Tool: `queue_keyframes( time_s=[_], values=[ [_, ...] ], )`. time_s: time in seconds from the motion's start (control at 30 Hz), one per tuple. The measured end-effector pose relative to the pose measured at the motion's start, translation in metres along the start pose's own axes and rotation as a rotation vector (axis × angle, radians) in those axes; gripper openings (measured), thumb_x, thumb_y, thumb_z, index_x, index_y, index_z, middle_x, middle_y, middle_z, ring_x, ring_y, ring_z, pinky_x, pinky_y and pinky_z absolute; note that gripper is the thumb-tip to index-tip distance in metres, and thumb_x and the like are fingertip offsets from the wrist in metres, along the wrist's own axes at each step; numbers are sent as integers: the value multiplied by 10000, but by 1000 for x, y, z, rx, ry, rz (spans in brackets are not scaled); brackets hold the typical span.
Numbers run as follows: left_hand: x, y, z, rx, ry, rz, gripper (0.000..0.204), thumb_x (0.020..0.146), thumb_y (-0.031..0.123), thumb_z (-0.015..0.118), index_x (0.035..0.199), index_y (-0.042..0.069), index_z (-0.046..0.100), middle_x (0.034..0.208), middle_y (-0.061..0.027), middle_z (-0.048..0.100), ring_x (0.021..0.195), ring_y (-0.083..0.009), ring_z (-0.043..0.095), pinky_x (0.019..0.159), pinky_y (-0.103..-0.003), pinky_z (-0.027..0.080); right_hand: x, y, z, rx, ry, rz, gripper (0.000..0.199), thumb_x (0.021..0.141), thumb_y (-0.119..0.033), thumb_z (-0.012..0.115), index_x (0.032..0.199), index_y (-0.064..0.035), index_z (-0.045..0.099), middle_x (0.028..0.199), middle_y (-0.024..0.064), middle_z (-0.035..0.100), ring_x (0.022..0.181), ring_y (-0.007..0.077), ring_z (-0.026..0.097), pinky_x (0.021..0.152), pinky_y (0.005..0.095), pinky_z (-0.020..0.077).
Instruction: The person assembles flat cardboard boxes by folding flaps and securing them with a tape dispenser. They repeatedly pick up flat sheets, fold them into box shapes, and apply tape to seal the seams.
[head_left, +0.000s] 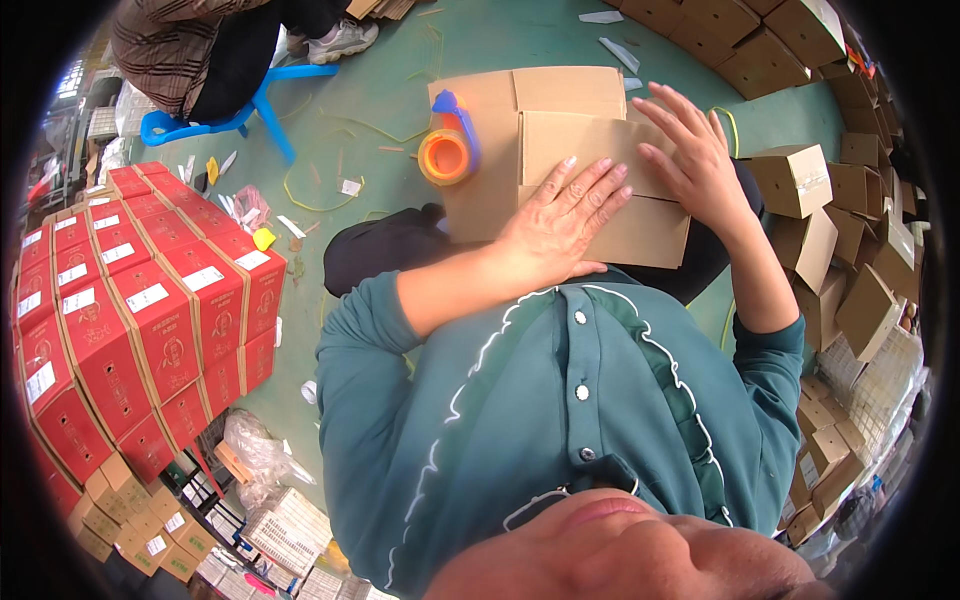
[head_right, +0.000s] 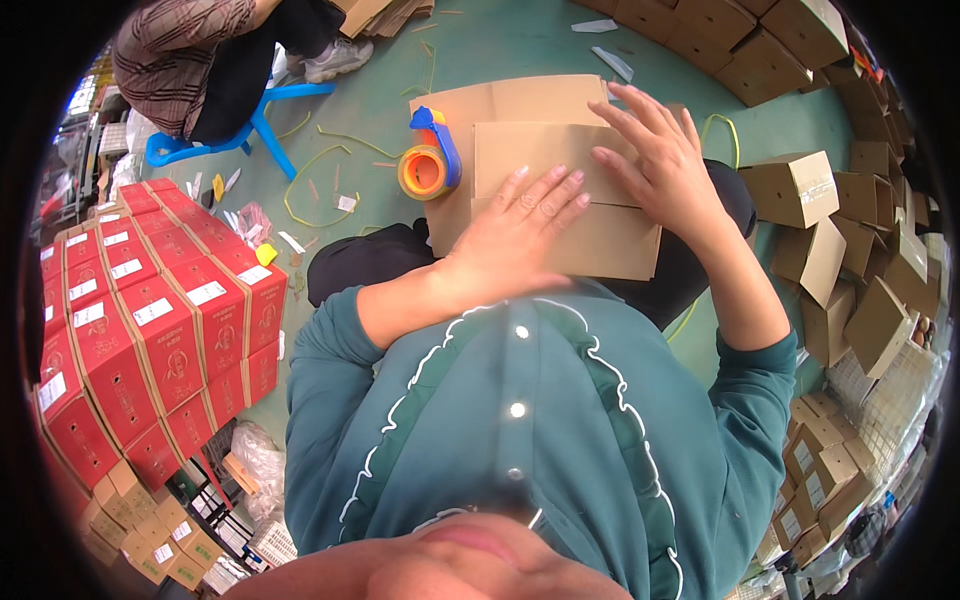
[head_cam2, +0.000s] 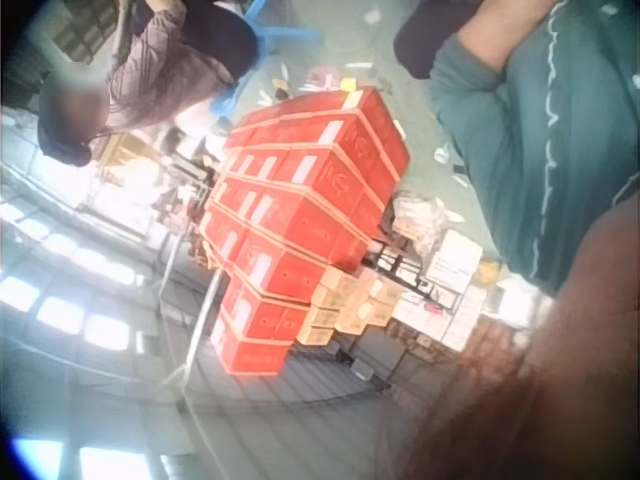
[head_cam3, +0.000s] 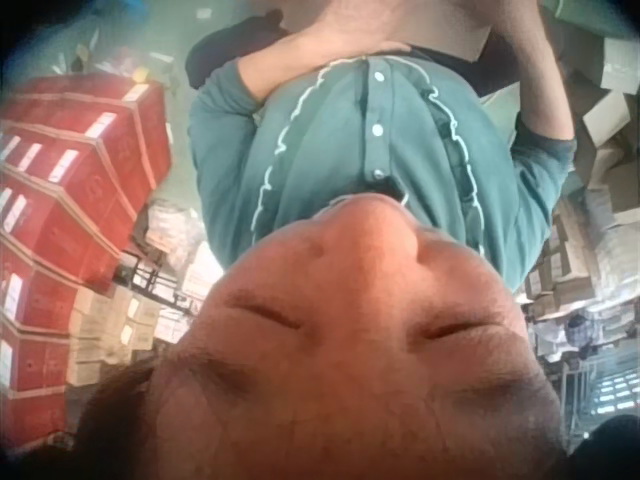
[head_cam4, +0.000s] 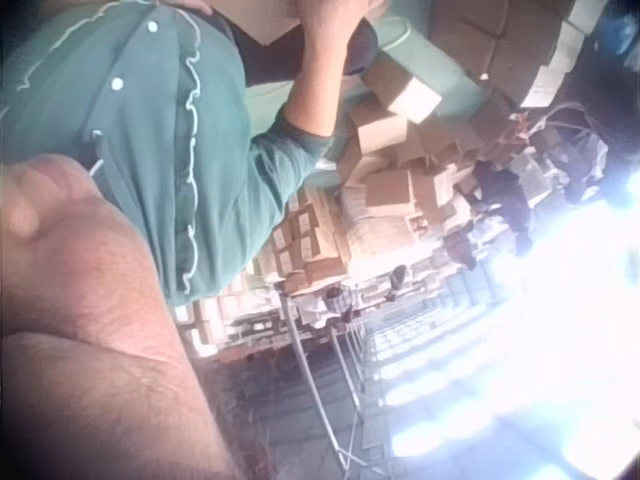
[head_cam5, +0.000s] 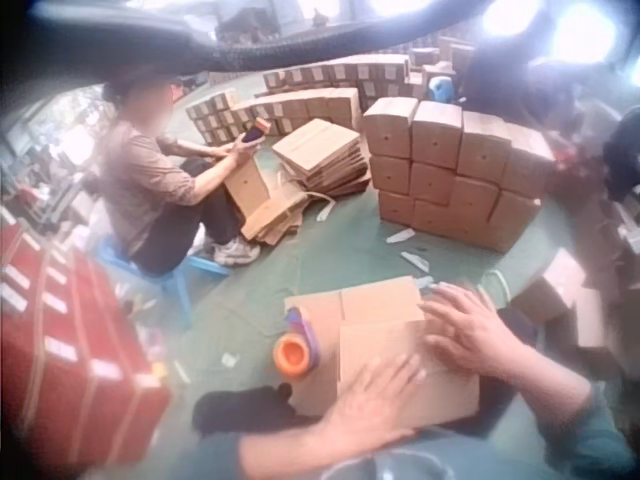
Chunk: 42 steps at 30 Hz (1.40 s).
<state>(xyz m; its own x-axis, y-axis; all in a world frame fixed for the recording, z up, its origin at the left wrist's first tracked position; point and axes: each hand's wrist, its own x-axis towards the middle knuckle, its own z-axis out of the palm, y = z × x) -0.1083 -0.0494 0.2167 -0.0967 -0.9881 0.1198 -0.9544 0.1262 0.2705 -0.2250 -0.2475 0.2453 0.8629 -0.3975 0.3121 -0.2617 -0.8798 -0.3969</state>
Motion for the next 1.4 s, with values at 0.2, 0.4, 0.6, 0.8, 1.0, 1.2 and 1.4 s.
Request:
queue_keyframes(
  time_s=[0.2, 0.4, 0.6, 0.8, 1.0, 1.2, 1.4],
  values=[
    [-5, -4, 12, 124, 108, 92, 783, 795, 507, 657, 1403, 64, 439, 1479, -86, 417, 1379, -212, 380, 1124, -455, 294, 15, 3, 35, 10, -45, -53, 301, 874, -324, 661, 1059, -88, 688, 1005, 96, 689, 1046, 271, 603, 887, 414, 467],
    [-13, -4, 18, 97, 32, 82, 849, 771, 510, 663, 1445, 70, 392, 1532, -95, 328, 1434, -232, 277, 1181, -451, 192, 13, 7, 26, 124, -172, -58, 333, 851, -313, 686, 1072, -65, 662, 825, 98, 641, 802, 281, 588, 758, 387, 479],
    [-12, -5, 21, 92, 166, 82, 688, 812, 446, 600, 1371, 65, 478, 1466, -87, 439, 1360, -229, 408, 1093, -442, 337, 14, 17, 24, 135, -200, -52, 349, 839, -299, 699, 1083, -54, 654, 822, 105, 635, 831, 296, 581, 793, 393, 465],
    [-22, 1, 22, 48, 124, 77, 496, 859, 277, 538, 1309, 69, 544, 1401, -69, 514, 1321, -202, 451, 1070, -423, 358, 5, -5, 26, 117, -198, -71, 348, 820, -295, 718, 1099, -95, 661, 911, 59, 671, 830, 250, 597, 762, 364, 460],
    [-25, -14, 10, 68, 126, 113, 425, 865, 204, 518, 1265, 79, 587, 1365, -55, 549, 1288, -182, 485, 1066, -412, 357, 16, -14, 31, 61, -305, -112, 404, 847, -302, 685, 1202, -121, 620, 1082, 42, 653, 1031, 233, 592, 913, 405, 434],
    [-18, -18, 8, -35, 136, 116, 417, 867, 219, 536, 1257, 85, 592, 1369, -29, 547, 1304, -178, 471, 1092, -413, 325, -27, -23, 26, -98, -243, -12, 547, 913, -240, 574, 1432, -141, 432, 1472, 111, 390, 1387, 322, 323, 1114, 475, 274],
    [-20, -54, -15, -338, 371, 48, 333, 861, 91, 633, 1188, 34, 602, 1108, -121, 654, 1003, -215, 642, 851, -348, 509, -29, -18, 27, -100, -260, -22, 550, 941, -235, 547, 1458, -138, 389, 1506, 118, 340, 1423, 326, 257, 1119, 477, 268]
  ],
)
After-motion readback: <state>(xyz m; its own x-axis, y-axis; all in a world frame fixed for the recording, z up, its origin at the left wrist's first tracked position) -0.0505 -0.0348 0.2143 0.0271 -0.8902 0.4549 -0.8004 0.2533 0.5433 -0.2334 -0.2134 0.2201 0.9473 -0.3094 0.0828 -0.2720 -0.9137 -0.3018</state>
